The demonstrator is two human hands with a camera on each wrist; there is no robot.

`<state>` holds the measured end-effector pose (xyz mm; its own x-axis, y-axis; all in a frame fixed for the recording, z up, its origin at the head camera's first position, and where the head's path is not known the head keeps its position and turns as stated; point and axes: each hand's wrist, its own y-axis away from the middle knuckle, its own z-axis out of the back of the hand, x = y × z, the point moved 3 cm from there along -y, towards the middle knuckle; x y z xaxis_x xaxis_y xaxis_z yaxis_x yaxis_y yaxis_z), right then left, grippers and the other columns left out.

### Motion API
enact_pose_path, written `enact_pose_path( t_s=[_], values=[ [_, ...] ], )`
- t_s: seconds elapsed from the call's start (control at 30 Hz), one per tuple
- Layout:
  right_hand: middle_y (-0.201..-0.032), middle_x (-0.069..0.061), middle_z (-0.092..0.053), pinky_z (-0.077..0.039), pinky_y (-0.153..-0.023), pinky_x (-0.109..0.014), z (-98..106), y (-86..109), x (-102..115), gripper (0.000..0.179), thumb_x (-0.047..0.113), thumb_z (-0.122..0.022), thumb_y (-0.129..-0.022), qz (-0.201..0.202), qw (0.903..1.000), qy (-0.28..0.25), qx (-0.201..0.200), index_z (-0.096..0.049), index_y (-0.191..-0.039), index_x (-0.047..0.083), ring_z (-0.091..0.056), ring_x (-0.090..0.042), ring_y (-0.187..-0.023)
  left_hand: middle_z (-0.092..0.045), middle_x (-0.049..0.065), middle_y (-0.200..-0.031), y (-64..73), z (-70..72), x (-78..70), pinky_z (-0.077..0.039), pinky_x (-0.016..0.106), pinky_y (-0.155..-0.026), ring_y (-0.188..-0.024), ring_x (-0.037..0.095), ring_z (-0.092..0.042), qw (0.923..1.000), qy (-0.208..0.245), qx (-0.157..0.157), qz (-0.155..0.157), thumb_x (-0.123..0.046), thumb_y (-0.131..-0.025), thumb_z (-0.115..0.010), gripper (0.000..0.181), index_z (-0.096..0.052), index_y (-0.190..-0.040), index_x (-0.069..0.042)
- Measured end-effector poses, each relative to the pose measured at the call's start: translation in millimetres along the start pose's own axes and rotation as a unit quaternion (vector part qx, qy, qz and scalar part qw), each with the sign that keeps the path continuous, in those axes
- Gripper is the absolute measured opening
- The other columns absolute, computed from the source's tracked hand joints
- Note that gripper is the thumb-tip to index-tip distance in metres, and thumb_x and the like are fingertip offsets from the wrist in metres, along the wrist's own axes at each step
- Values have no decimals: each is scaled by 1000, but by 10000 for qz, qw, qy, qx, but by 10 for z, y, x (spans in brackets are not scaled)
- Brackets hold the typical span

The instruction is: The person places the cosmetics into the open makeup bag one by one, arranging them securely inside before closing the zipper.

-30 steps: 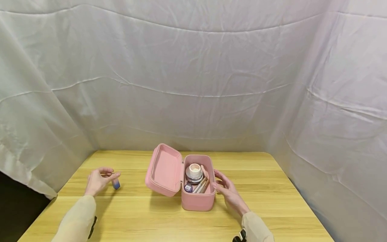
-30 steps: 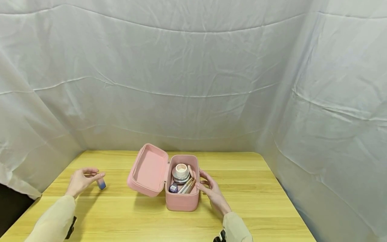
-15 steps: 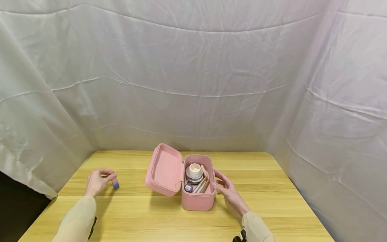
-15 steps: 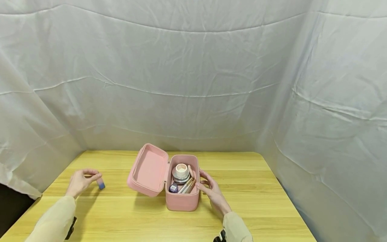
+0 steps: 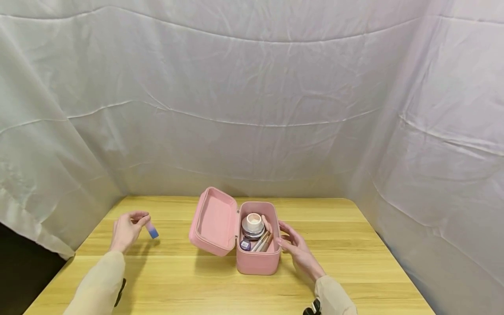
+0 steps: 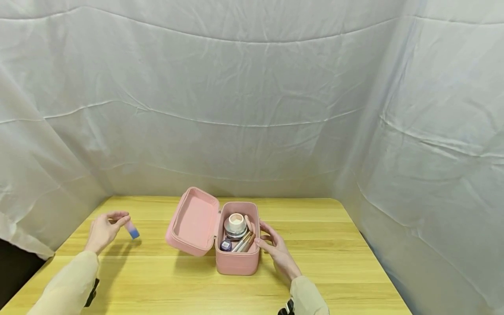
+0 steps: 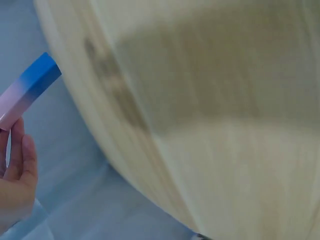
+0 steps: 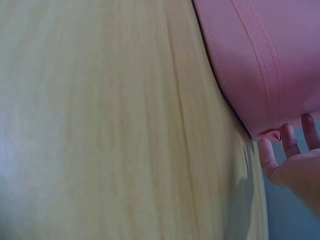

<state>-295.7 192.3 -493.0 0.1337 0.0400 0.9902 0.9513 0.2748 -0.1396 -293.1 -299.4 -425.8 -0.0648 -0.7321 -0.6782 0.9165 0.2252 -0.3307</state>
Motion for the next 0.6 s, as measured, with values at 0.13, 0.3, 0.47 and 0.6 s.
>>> enact_pose_path(
  t_s=[0.13,0.3,0.47,0.6],
  values=[
    [-155,-26,-34,-47,-83,-23,-3,0,-3,64,6,-59,-98,-50,10000,-9,-39,-31,-155,0,-48,-14,-114,-74,23,-105,-31,53,-144,-46,16,-67,-93,31,-69,9994,97,-337,-70,-19,-97,-67,26,-73,-114,1],
    [-155,-26,-34,-47,-83,-24,-8,-4,-5,64,8,-59,-98,-52,10000,19,-49,-31,-155,0,-48,-13,-113,-75,22,-105,-92,127,-311,-44,11,-61,-77,-3,-58,9976,189,-629,-222,-18,-96,-69,23,-74,-111,-1],
    [-154,-25,-36,-47,-83,-26,-6,-4,-11,65,8,-61,-97,-87,9999,-13,-129,-33,-155,1,-49,-12,-112,-76,22,-104,-140,211,-512,-43,9,-63,-72,-19,-48,9958,303,-695,-522,-20,-97,-68,25,-74,-112,-1],
    [-154,-25,-37,-48,-83,-25,-1,-5,-16,64,8,-61,-97,-50,9998,10,-185,-33,-154,1,-49,-13,-113,-76,21,-106,-179,260,-704,-43,9,-67,-77,-18,-49,9945,380,-700,-688,-23,-98,-67,27,-74,-114,-2]
  ],
)
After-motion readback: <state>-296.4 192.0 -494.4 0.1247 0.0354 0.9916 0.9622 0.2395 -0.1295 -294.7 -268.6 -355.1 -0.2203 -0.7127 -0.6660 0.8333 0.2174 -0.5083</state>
